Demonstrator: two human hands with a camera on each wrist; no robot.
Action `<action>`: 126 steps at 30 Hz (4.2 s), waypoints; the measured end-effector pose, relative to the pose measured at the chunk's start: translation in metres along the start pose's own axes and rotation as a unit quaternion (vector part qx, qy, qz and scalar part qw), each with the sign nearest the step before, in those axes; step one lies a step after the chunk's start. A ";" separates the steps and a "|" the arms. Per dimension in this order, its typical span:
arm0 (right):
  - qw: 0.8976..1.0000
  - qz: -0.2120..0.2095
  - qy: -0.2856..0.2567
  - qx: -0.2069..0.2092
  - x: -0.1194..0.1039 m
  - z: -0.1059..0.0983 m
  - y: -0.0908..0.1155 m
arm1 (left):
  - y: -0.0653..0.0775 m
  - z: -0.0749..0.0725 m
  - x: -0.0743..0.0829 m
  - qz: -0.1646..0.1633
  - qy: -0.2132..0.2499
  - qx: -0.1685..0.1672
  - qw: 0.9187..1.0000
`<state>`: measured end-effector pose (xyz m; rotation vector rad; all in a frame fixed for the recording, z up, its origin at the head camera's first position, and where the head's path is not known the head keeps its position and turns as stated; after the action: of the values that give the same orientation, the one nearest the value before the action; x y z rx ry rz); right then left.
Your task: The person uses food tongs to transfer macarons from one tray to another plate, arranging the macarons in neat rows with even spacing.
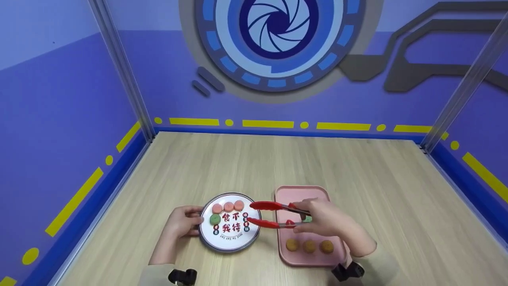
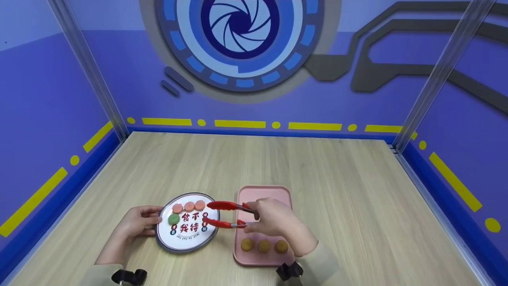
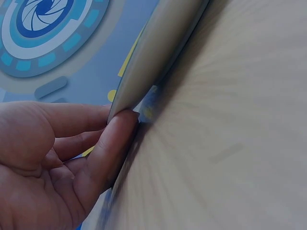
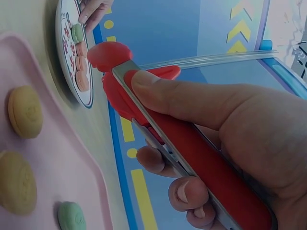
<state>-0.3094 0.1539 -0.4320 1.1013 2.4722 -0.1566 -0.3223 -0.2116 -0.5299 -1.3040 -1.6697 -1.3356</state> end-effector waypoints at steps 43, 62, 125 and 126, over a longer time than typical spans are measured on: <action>0.989 0.148 0.001 -0.019 0.063 -0.020 0.088 | 0.000 0.000 -0.001 0.005 -0.013 0.005 1.000; 0.975 0.217 -0.004 -0.045 0.078 -0.020 0.104 | -0.001 -0.001 -0.002 0.000 -0.015 0.006 1.000; 0.991 0.129 0.014 -0.039 0.035 -0.035 0.062 | -0.001 -0.001 -0.003 -0.005 -0.011 0.006 1.000; 0.993 0.116 0.019 -0.034 0.032 -0.036 0.060 | -0.002 -0.001 -0.003 -0.005 -0.010 0.005 1.000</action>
<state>-0.2964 0.2263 -0.4095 1.3609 2.3402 0.0178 -0.3228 -0.2135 -0.5333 -1.3092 -1.6967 -1.3215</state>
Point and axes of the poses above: each hand's wrist, its own y-axis away from the middle knuckle, its own z-axis out of the palm, x = y × z, the point moved 8 cm from there along -y, towards the middle knuckle, and after that the axes turned 9 degrees about -x, right-handed, at the moved point
